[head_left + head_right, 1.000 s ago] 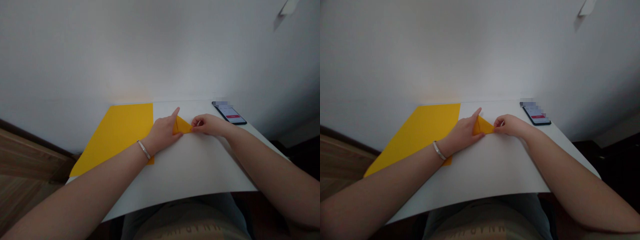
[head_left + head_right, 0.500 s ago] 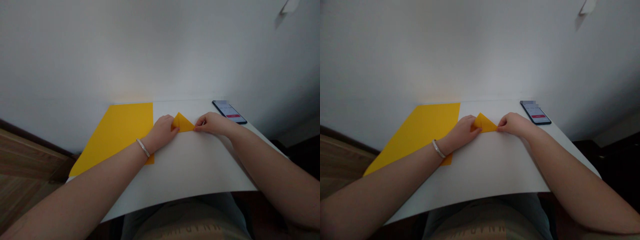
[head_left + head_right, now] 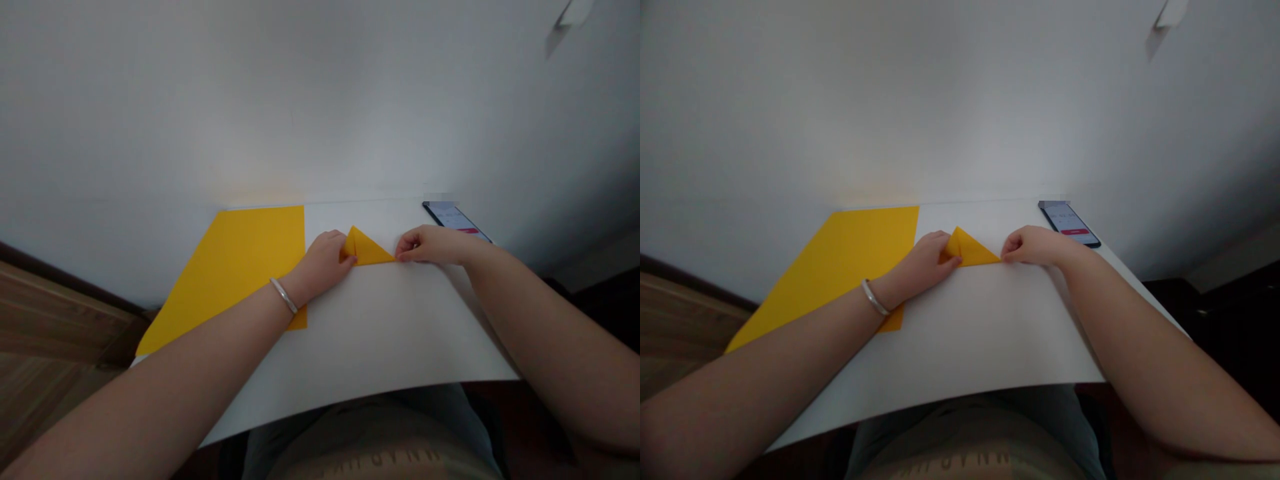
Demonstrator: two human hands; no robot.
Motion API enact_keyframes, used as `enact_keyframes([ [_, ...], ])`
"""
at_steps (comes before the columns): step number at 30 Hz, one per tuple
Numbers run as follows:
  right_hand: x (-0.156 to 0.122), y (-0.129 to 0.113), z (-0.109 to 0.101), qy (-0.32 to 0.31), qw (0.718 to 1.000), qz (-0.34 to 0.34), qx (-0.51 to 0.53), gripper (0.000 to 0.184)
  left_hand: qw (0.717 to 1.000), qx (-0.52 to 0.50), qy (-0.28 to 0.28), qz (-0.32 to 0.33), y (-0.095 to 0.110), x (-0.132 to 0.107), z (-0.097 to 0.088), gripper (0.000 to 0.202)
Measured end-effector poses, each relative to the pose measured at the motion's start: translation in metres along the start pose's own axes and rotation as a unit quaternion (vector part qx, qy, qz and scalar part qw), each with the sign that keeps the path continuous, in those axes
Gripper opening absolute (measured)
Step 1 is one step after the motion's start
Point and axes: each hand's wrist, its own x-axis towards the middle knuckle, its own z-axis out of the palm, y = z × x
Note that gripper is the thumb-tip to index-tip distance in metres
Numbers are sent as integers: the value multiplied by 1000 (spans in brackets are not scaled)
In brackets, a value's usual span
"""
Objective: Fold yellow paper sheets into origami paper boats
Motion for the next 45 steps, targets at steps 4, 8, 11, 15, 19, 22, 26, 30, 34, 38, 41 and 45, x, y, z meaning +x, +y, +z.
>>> enact_keyframes([
  [4,-3,-6,3,19,999,-5,47,28,1000,-6,-2,-2,2,0,-1,10],
  [8,-3,-15,5,33,998,33,36,23,1000,5,-5,-5,5,2,0,10],
  [11,-1,-16,5,26,998,40,52,18,1000,8,-6,-3,5,3,1,12],
  [15,0,-18,7,15,998,46,51,18,1000,9,-11,-5,4,4,1,14],
  [19,1,-21,8,36,998,40,-14,15,1000,9,-13,-1,5,6,0,12],
  [22,1,-22,8,45,996,35,-74,19,1000,11,-16,-1,5,6,-1,12],
  [26,4,-19,9,52,991,25,-117,22,1000,6,-19,-1,5,6,-2,13],
  [30,4,-16,11,71,989,3,-130,21,1000,5,-19,0,6,6,-2,13],
  [34,2,-14,9,75,991,-5,-108,18,1000,0,-21,-14,6,5,-1,15],
  [38,2,-12,6,45,997,-1,-68,15,998,-62,15,-19,3,2,2,41],
  [41,3,-9,6,35,999,8,-37,13,993,-101,45,29,1,-1,3,67],
  [45,5,-5,6,32,999,9,-7,14,998,-30,6,55,0,-3,2,47],
])
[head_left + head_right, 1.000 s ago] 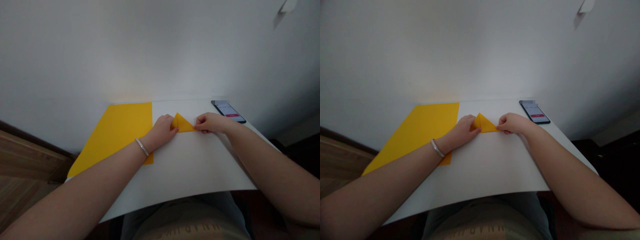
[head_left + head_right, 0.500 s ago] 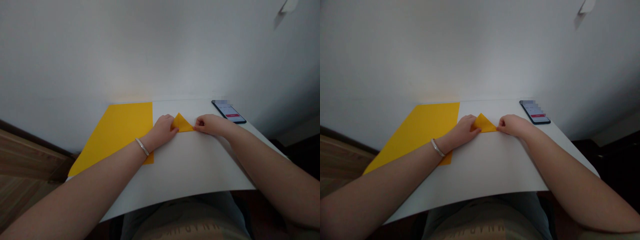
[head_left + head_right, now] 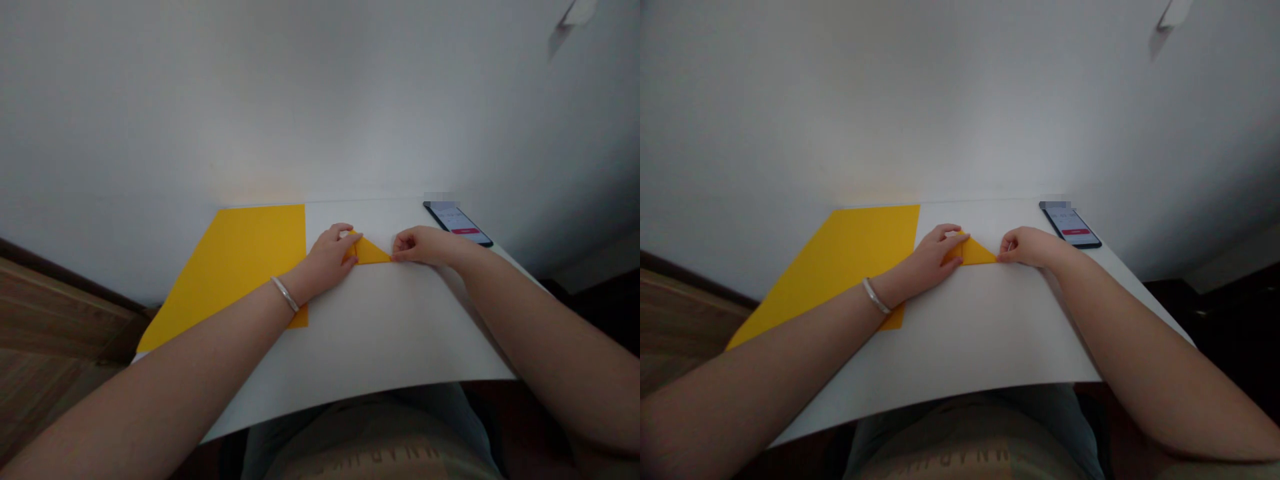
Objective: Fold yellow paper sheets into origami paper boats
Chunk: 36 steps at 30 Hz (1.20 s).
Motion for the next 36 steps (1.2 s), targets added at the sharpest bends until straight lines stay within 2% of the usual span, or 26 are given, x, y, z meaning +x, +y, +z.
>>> enact_keyframes([
  [2,0,2,1,-2,1000,-7,7,14,998,57,-18,14,-1,-1,-1,37],
  [5,-1,2,2,18,999,-45,15,16,994,102,-36,31,-3,-3,-1,38],
  [9,-6,-10,3,90,981,-166,-44,18,993,90,-81,12,-6,-1,-2,43],
  [12,-12,-22,2,75,962,-241,-108,20,991,85,-107,2,-5,1,-5,46],
  [20,-18,-35,15,122,920,-317,-195,27,987,85,-135,-3,-4,4,-9,50],
  [26,-18,-40,14,113,918,-321,-205,25,985,97,-146,-6,-3,6,-12,52],
  [36,-21,-32,2,102,943,-219,-228,21,972,92,-217,-27,-6,11,-20,55],
])
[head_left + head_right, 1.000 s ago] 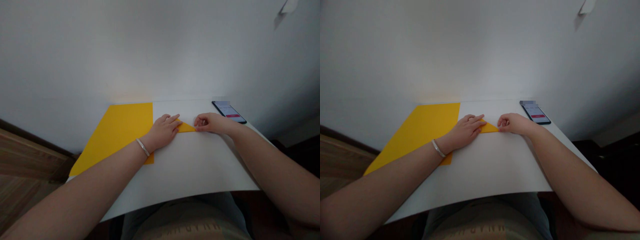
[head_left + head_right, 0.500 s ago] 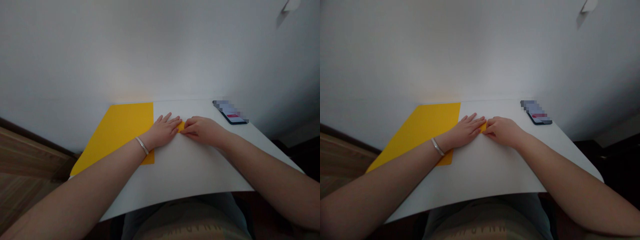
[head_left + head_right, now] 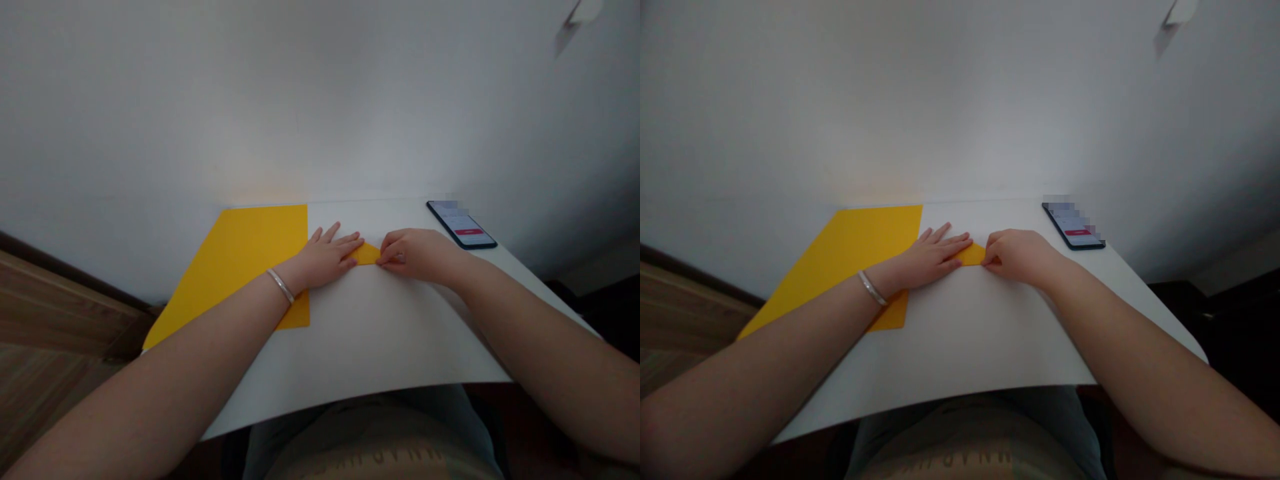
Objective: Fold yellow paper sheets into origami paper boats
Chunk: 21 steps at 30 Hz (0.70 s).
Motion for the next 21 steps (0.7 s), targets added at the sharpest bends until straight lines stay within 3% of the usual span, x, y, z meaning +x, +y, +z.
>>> enact_keyframes([
  [10,-10,13,-6,-23,999,27,-9,18,999,-2,-43,-1,-15,-1,-3,58],
  [21,-12,15,-9,-38,998,41,-11,18,999,21,-46,-8,-11,-4,-8,57],
])
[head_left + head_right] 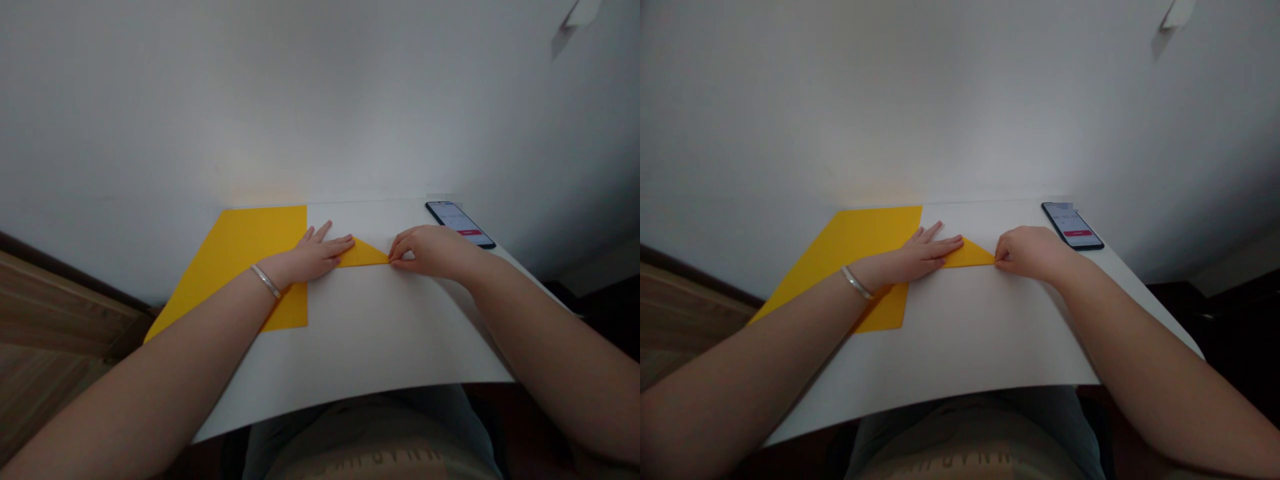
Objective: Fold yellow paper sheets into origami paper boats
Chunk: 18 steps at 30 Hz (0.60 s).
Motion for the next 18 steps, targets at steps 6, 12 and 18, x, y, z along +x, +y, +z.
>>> enact_keyframes([
  [6,-2,1,-1,-3,1000,0,-15,19,999,42,20,13,-2,-7,1,56],
  [12,1,-1,5,31,999,-11,-17,21,998,62,20,7,-2,-8,4,55],
  [18,7,-16,18,128,982,-136,1,23,998,56,29,18,-6,-5,8,55],
])
